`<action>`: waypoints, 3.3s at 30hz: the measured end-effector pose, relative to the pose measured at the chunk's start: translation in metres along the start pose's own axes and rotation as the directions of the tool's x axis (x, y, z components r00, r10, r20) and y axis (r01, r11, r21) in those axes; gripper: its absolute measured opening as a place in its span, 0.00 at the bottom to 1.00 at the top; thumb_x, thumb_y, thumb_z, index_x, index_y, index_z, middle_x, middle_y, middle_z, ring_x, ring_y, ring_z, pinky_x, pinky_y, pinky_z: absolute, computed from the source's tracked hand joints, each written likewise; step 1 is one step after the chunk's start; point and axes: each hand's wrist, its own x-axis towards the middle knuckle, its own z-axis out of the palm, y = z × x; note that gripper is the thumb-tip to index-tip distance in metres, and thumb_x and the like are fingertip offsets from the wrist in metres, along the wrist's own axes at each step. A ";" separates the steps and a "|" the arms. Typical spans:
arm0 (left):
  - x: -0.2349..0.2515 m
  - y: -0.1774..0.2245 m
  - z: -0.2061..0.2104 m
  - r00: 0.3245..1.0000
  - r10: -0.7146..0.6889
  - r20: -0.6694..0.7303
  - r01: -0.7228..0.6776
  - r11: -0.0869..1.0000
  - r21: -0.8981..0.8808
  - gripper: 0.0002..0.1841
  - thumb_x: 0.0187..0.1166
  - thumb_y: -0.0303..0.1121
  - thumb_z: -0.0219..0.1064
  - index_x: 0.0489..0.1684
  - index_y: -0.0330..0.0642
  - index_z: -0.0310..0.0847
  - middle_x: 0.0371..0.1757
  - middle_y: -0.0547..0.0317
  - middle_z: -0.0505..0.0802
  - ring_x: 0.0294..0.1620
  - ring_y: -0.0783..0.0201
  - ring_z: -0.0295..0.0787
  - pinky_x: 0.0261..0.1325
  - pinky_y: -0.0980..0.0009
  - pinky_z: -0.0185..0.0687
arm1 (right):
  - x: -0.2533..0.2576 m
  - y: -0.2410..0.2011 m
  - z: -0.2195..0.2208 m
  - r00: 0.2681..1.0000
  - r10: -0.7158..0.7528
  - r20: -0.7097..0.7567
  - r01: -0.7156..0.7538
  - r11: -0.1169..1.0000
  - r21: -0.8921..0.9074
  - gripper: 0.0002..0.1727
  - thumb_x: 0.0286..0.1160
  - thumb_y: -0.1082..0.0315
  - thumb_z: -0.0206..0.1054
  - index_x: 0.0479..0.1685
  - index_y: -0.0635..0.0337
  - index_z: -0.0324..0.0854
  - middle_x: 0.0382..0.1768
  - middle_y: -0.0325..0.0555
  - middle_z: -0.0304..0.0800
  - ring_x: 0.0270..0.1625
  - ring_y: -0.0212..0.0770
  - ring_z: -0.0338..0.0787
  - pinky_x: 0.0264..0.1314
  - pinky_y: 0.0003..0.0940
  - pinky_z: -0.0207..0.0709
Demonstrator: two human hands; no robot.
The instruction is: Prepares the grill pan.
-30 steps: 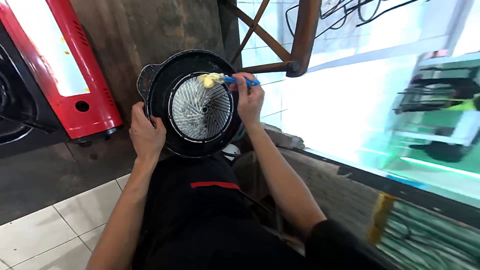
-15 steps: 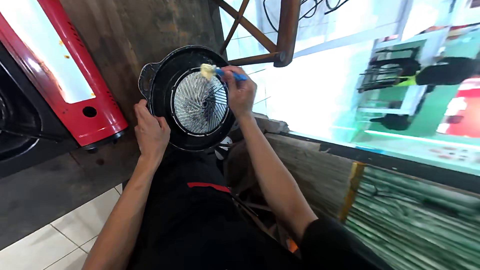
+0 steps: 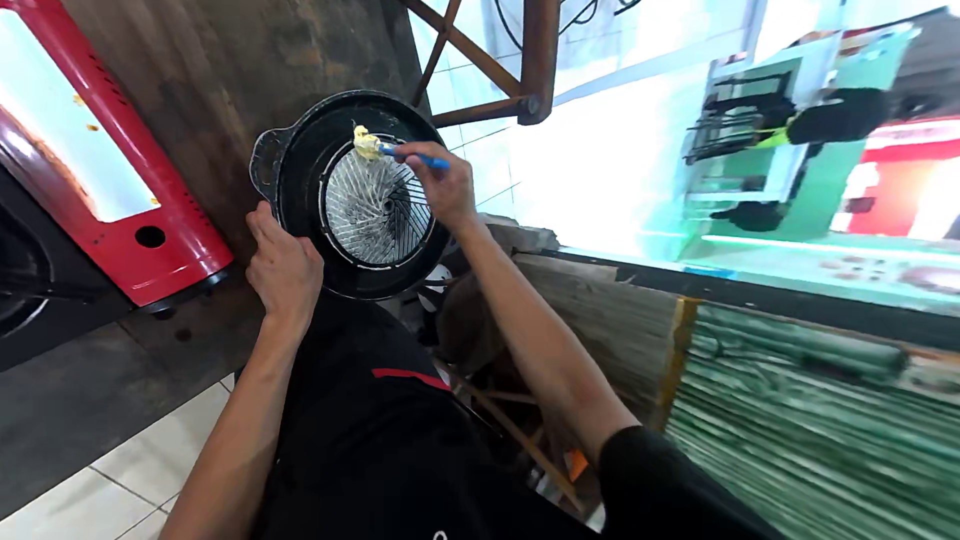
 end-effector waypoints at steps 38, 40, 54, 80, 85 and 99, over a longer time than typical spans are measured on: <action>-0.001 -0.014 0.018 0.970 0.097 -0.221 -0.123 0.986 -0.110 0.30 0.77 0.31 0.56 0.82 0.35 0.65 0.79 0.34 0.74 0.69 0.38 0.82 0.58 0.46 0.84 | -0.090 0.001 -0.037 0.996 -0.069 0.056 0.089 0.739 -0.668 0.13 0.84 0.68 0.66 0.59 0.61 0.89 0.57 0.53 0.94 0.65 0.49 0.92 0.71 0.43 0.84; 0.002 -0.021 0.025 0.947 0.161 -0.278 -0.197 0.975 -0.107 0.31 0.76 0.32 0.55 0.83 0.32 0.65 0.81 0.31 0.72 0.80 0.36 0.69 0.80 0.49 0.67 | -0.118 -0.009 -0.040 0.995 -0.046 0.084 0.092 0.721 -0.687 0.13 0.83 0.67 0.67 0.61 0.60 0.89 0.57 0.54 0.94 0.64 0.50 0.92 0.71 0.42 0.84; 0.007 -0.033 0.027 0.930 0.246 -0.275 -0.306 0.930 -0.203 0.35 0.73 0.33 0.58 0.85 0.31 0.59 0.85 0.31 0.66 0.88 0.37 0.56 0.90 0.48 0.48 | -0.070 0.023 -0.030 0.963 0.142 -0.228 -0.171 0.979 -0.112 0.14 0.85 0.71 0.63 0.61 0.67 0.88 0.58 0.53 0.95 0.61 0.43 0.94 0.67 0.40 0.88; 0.012 -0.039 0.027 0.919 0.323 -0.226 -0.358 0.923 -0.141 0.36 0.75 0.36 0.57 0.85 0.29 0.58 0.89 0.32 0.60 0.91 0.40 0.50 0.92 0.50 0.44 | -0.191 -0.071 0.022 0.971 0.108 -0.214 -0.177 0.925 -0.337 0.13 0.84 0.61 0.67 0.51 0.61 0.92 0.49 0.48 0.96 0.58 0.41 0.94 0.64 0.36 0.88; 0.010 -0.036 0.029 0.923 0.316 -0.220 -0.346 0.931 -0.114 0.36 0.75 0.34 0.57 0.85 0.29 0.58 0.90 0.34 0.59 0.92 0.42 0.49 0.93 0.51 0.42 | -0.152 -0.033 0.002 0.862 0.191 -0.470 -0.308 0.933 -0.186 0.12 0.85 0.68 0.64 0.49 0.69 0.90 0.48 0.52 0.97 0.51 0.39 0.97 0.56 0.36 0.92; 0.003 -0.033 0.024 0.924 0.324 -0.202 -0.349 0.931 -0.103 0.34 0.82 0.33 0.52 0.89 0.28 0.51 0.91 0.34 0.55 0.93 0.44 0.47 0.93 0.55 0.43 | -0.116 -0.032 0.001 0.863 0.185 -0.470 -0.346 0.895 -0.282 0.10 0.82 0.69 0.66 0.48 0.64 0.92 0.47 0.50 0.97 0.52 0.41 0.96 0.59 0.38 0.89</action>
